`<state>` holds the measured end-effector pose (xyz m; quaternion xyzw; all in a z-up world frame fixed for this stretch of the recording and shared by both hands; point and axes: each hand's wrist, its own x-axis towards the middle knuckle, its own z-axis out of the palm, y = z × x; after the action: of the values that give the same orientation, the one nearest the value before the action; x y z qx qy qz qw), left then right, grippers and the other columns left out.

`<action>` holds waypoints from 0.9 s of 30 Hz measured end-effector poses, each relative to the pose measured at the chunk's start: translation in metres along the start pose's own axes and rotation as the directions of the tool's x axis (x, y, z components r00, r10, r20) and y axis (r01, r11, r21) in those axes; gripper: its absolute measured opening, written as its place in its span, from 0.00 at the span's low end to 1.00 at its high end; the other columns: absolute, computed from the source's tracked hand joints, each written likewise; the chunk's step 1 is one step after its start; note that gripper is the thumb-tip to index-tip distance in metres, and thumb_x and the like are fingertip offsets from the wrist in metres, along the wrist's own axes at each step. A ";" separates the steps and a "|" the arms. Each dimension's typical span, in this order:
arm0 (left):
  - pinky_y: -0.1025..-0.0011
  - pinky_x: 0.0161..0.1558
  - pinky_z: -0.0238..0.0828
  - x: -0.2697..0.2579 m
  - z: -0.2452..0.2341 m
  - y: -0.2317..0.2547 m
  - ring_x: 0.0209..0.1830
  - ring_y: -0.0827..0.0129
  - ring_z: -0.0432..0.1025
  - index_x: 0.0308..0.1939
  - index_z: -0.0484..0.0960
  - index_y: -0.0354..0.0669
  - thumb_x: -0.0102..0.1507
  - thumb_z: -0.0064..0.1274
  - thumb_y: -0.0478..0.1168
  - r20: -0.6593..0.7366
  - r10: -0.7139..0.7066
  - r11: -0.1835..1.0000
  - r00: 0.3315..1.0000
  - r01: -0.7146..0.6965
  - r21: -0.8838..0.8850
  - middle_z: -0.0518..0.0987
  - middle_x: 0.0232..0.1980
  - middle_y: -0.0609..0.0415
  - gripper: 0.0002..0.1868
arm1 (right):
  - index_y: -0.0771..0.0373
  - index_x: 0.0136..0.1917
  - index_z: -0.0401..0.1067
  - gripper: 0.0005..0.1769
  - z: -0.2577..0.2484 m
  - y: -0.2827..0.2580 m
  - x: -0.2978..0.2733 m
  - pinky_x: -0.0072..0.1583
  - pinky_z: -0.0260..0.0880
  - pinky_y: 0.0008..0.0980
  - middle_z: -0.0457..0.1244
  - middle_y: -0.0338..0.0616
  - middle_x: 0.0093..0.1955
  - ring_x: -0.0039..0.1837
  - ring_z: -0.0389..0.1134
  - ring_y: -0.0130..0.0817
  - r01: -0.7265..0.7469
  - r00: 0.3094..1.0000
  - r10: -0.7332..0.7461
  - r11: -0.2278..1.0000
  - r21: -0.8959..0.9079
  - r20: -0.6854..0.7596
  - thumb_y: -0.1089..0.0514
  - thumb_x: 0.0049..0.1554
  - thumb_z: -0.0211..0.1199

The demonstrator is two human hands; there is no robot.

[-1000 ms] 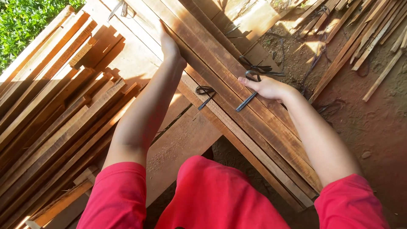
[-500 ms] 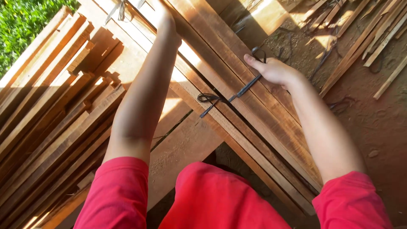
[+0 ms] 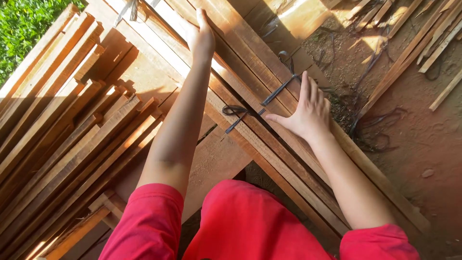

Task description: The recorder is organizing, straightening, and bundling long wooden planks in a woodworking shop.

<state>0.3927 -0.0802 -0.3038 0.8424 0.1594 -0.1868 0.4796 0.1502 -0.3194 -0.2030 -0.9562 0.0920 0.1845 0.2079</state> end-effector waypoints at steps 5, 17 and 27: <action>0.56 0.61 0.77 -0.020 0.001 0.033 0.67 0.55 0.76 0.74 0.68 0.52 0.59 0.16 0.73 -0.132 -0.171 0.985 0.976 0.164 -0.060 0.74 0.73 0.43 0.49 | 0.64 0.84 0.24 0.83 0.000 0.006 0.000 0.66 0.64 0.55 0.48 0.69 0.76 0.68 0.59 0.59 -0.008 0.974 0.033 0.994 -0.111 0.223 0.21 0.42 0.73; 0.69 0.30 0.71 0.096 0.044 -0.095 0.26 0.66 0.64 0.29 0.72 0.37 0.65 0.34 0.33 -0.145 0.341 0.793 0.929 -0.202 0.575 0.71 0.31 0.48 0.13 | 0.64 0.85 0.26 0.79 0.002 0.037 0.013 0.60 0.70 0.48 0.50 0.67 0.73 0.63 0.62 0.55 0.079 0.976 -0.046 0.986 -0.149 0.213 0.18 0.46 0.67; 0.69 0.40 0.78 0.040 0.011 -0.063 0.36 0.65 0.81 0.74 0.58 0.51 0.70 0.12 0.58 -0.179 0.003 0.974 0.984 0.038 0.222 0.86 0.44 0.52 0.33 | 0.62 0.85 0.29 0.79 0.007 0.028 0.000 0.62 0.69 0.51 0.51 0.65 0.72 0.63 0.62 0.54 0.071 0.986 -0.059 0.995 -0.068 0.155 0.23 0.44 0.73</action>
<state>0.3980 -0.0552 -0.3746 0.9031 0.1870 -0.1316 0.3634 0.1411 -0.3413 -0.2186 -0.9486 0.0377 0.2538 0.1851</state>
